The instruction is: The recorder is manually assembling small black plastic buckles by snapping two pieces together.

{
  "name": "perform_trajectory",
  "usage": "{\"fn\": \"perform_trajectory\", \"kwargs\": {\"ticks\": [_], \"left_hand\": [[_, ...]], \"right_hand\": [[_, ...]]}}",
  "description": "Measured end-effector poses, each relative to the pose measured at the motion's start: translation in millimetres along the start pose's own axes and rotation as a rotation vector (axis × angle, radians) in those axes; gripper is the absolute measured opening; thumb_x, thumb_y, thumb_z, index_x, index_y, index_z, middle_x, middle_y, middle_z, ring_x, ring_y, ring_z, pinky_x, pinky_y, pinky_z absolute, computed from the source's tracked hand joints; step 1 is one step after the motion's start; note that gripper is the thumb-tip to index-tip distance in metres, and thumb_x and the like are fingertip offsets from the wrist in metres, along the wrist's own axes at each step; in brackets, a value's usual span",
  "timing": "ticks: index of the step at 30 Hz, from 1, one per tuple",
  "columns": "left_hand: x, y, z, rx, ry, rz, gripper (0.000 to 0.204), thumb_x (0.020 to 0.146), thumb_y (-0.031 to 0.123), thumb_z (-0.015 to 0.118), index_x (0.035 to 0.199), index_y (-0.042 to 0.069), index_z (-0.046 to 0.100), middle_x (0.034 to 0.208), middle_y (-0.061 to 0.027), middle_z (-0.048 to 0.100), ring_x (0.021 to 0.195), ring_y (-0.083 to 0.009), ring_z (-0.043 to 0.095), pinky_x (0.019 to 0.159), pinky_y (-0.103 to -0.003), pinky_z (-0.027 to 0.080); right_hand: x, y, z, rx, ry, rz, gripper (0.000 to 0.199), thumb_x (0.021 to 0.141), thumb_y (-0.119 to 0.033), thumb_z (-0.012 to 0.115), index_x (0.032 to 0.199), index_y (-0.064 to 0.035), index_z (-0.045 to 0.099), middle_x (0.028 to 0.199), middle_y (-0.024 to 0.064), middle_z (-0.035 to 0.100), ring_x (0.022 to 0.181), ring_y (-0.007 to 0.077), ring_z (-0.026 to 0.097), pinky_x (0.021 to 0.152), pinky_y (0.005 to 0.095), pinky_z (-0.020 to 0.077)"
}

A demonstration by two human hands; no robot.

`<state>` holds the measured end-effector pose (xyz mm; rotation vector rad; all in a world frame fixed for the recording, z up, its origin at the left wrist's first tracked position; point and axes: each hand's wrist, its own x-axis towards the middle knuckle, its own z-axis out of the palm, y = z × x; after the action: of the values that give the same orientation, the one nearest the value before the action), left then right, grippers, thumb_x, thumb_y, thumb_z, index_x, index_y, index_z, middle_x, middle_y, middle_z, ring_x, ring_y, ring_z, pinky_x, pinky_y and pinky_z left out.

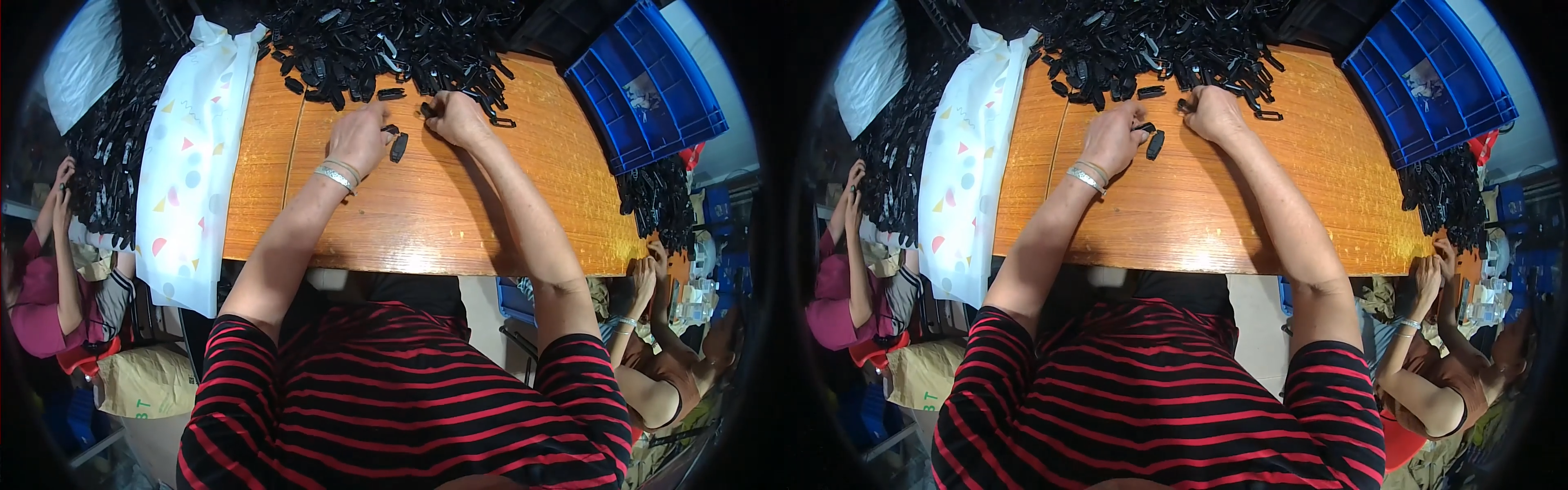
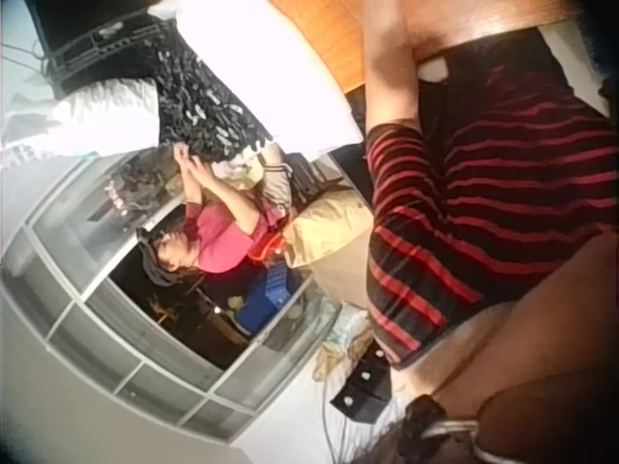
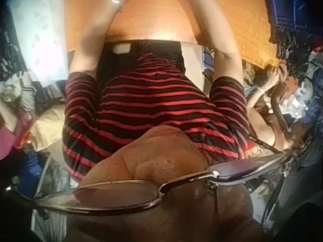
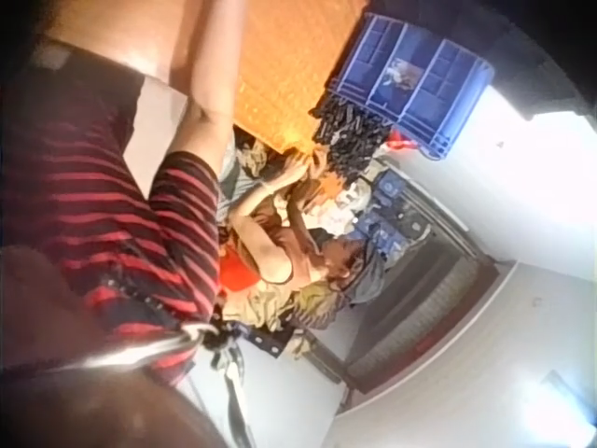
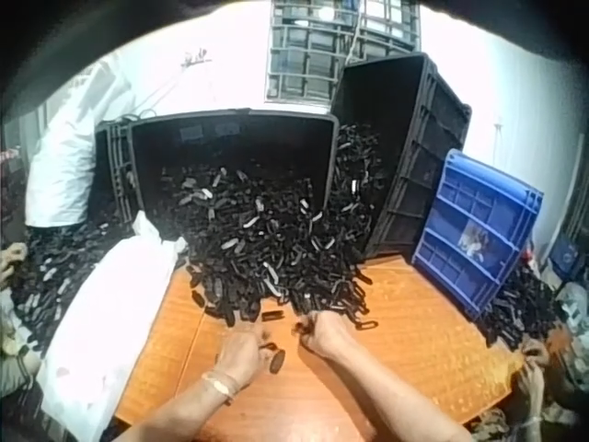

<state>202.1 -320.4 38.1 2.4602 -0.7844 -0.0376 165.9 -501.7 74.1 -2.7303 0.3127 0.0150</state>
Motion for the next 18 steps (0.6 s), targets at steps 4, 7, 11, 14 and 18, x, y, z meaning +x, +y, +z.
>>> {"fn": "perform_trajectory", "kwargs": {"ticks": [4, 7, 11, 14, 18], "left_hand": [[-10.8, -14.7, 3.0, -0.522, 0.092, -0.089, 0.031, 0.083, 0.014, 0.071, 0.11, 0.001, 0.062, 0.085, -0.0098, 0.066, 0.071, -0.0193, 0.065, 0.061, -0.03, 0.05], [-28.2, -15.9, -8.9, -1.015, -0.045, -0.327, 0.028, 0.089, 0.017, 0.067, 0.112, 0.001, 0.06, 0.081, -0.0042, 0.064, 0.063, -0.0086, 0.061, 0.049, -0.02, 0.045], [-47.0, -14.3, -13.7, -1.541, -0.099, -0.279, 0.026, 0.088, 0.012, 0.067, 0.11, 0.0, 0.06, 0.083, -0.0025, 0.065, 0.062, -0.0076, 0.058, 0.055, -0.018, 0.045], [-53.0, -7.9, -17.7, -1.62, -0.098, -0.21, 0.025, 0.088, 0.011, 0.067, 0.111, 0.001, 0.06, 0.085, -0.0022, 0.065, 0.065, -0.0067, 0.058, 0.059, -0.018, 0.045], [-59.1, -4.1, -27.1, -1.509, -0.075, -0.171, 0.03, 0.088, 0.009, 0.067, 0.116, 0.0, 0.06, 0.091, -0.0019, 0.066, 0.075, -0.0056, 0.06, 0.065, -0.017, 0.047]], "right_hand": [[-12.9, 11.3, 14.7, 0.658, 0.029, -0.012, 0.02, 0.082, 0.0, 0.068, 0.1, 0.0032, 0.06, 0.082, 0.0091, 0.066, 0.065, 0.0131, 0.065, 0.058, 0.0233, 0.0529], [-43.9, -12.2, 19.4, 1.11, 0.141, -0.003, 0.019, 0.085, -0.002, 0.068, 0.102, 0.0036, 0.06, 0.083, 0.0078, 0.066, 0.066, 0.0129, 0.065, 0.059, 0.0213, 0.0529], [-75.1, -42.7, 40.4, 1.369, 0.285, -0.064, 0.023, 0.085, -0.004, 0.07, 0.105, 0.0034, 0.063, 0.083, 0.0067, 0.067, 0.065, 0.0103, 0.064, 0.057, 0.0192, 0.0504], [-85.7, -46.6, 57.0, 1.183, 0.346, -0.113, 0.019, 0.085, -0.003, 0.069, 0.103, 0.0029, 0.065, 0.081, 0.0058, 0.067, 0.066, 0.006, 0.061, 0.057, 0.0187, 0.0496], [-93.7, -48.4, 53.9, 0.969, 0.387, -0.218, 0.019, 0.086, -0.002, 0.068, 0.104, 0.0032, 0.065, 0.091, 0.0042, 0.064, 0.073, 0.0063, 0.062, 0.063, 0.019, 0.0507]]}}
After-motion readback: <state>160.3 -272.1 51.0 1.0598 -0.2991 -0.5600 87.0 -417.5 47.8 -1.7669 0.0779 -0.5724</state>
